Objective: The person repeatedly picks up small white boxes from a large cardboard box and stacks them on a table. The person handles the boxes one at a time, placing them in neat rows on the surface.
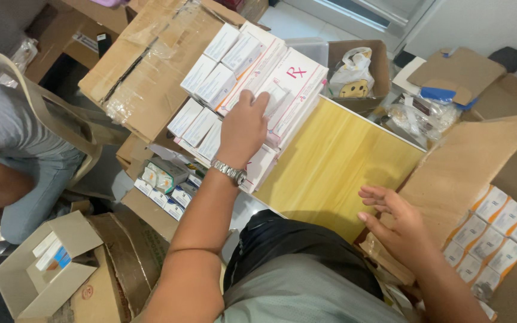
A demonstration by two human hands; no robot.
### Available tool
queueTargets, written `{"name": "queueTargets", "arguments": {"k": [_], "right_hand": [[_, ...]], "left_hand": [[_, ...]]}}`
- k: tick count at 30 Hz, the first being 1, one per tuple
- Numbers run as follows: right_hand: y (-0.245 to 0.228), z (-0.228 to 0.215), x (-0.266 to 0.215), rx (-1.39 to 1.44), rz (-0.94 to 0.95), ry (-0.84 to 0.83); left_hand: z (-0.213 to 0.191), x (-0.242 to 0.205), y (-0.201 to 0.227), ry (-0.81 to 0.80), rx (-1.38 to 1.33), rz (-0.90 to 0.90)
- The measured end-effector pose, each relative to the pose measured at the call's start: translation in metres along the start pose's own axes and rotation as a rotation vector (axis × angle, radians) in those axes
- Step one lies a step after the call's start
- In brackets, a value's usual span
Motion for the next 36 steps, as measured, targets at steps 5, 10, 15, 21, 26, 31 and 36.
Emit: {"name": "queueTargets", "arguments": {"k": [5, 10, 15, 21, 26, 31, 36], "right_hand": [[-0.002, -0.002, 0.003, 0.022, 0.009, 0.007], [0.012, -0.052, -0.021, 0.541, -0.035, 0.175], [0.07, -0.163, -0.054, 0.166, -0.067, 0.739], [0.207, -0.149, -0.09, -0.566, 0.883, -0.022], [0.257, -0.057, -0.11, -0.423, 0.886, -0.995], [0.233, -0.03, -0.094, -0.479, 0.892, -0.885], [0.197, -0.066, -0.078, -0.537, 0.894, -0.777]], "left_hand": [[0.024, 0.008, -0.006, 0.083, 0.269, -0.053], [0.028, 0.008, -0.013, 0.08, 0.352, -0.118], [0.017, -0.011, 0.016, 0.042, 0.174, -0.032], [0.025, -0.05, 0.072, -0.085, 0.061, 0.158], [0.036, -0.064, 0.094, -0.217, 0.024, 0.242], [0.041, -0.068, 0.105, -0.259, -0.07, 0.275], [0.034, -0.073, 0.107, -0.27, -0.118, 0.299]]}}
Point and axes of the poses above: each hand's wrist, its own x-axis towards the middle knuckle, its own z-axis out of the palm, y = z × x, the point moved 3 cm from there along x, towards the middle knuckle, and after that the axes turned 8 degrees about -z, right-handed, at the moved point
